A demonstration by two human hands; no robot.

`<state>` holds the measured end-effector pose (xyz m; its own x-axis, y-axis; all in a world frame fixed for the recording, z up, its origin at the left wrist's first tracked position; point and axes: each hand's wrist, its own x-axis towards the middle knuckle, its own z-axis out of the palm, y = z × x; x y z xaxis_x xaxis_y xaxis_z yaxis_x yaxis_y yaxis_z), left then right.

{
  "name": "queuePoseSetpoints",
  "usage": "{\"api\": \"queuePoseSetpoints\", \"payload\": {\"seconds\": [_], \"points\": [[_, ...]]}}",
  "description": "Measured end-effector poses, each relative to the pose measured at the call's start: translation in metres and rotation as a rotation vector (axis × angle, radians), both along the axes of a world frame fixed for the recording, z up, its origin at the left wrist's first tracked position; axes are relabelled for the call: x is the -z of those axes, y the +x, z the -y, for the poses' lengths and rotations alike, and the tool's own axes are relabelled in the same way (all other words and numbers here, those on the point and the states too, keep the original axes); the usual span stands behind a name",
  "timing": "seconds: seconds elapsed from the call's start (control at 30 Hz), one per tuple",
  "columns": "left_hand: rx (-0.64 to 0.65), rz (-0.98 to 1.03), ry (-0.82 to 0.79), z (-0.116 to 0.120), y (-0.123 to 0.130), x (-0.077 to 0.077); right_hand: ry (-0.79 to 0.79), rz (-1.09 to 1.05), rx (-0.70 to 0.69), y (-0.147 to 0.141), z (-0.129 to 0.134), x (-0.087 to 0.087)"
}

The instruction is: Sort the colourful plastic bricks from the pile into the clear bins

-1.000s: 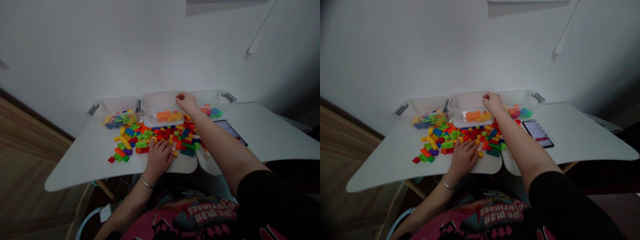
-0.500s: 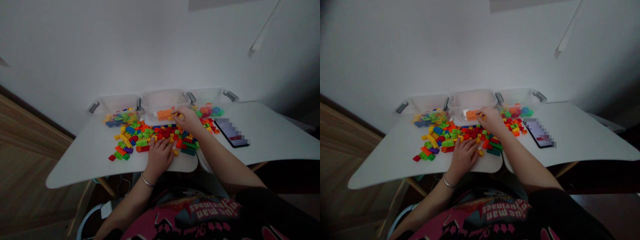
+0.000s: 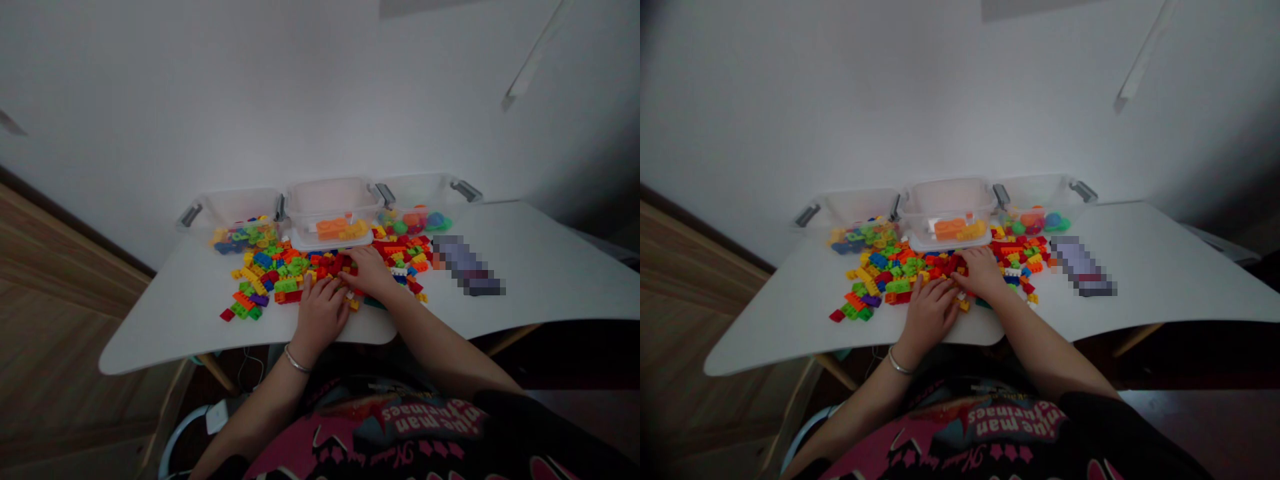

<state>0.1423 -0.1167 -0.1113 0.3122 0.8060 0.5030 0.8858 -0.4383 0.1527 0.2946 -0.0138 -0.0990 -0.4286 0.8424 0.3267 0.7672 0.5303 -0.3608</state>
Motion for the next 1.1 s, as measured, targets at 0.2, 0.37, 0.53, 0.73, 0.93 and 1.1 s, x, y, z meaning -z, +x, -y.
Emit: {"api": "queuePoseSetpoints", "payload": {"seconds": [0.2,0.37,0.53,0.73,0.93,1.1], "points": [[-0.013,0.000,0.006,-0.001,0.000,0.001,-0.002,-0.007,0.020,0.000,-0.002,0.001],[-0.035,-0.014,0.015,-0.001,0.000,0.002,-0.013,-0.001,0.015,-0.005,-0.002,0.001],[-0.032,-0.012,0.001,-0.001,0.000,0.001,0.000,-0.103,0.045,-0.006,-0.001,0.004],[-0.032,0.001,0.001,-0.001,0.000,0.000,0.087,-0.344,0.066,0.006,-0.002,0.003],[-0.028,0.006,0.000,0.000,0.000,-0.001,0.234,-0.674,0.195,0.026,-0.014,-0.018],[-0.026,0.018,-0.001,0.000,-0.001,-0.001,0.386,-0.620,0.266,0.038,-0.039,-0.061]]}}
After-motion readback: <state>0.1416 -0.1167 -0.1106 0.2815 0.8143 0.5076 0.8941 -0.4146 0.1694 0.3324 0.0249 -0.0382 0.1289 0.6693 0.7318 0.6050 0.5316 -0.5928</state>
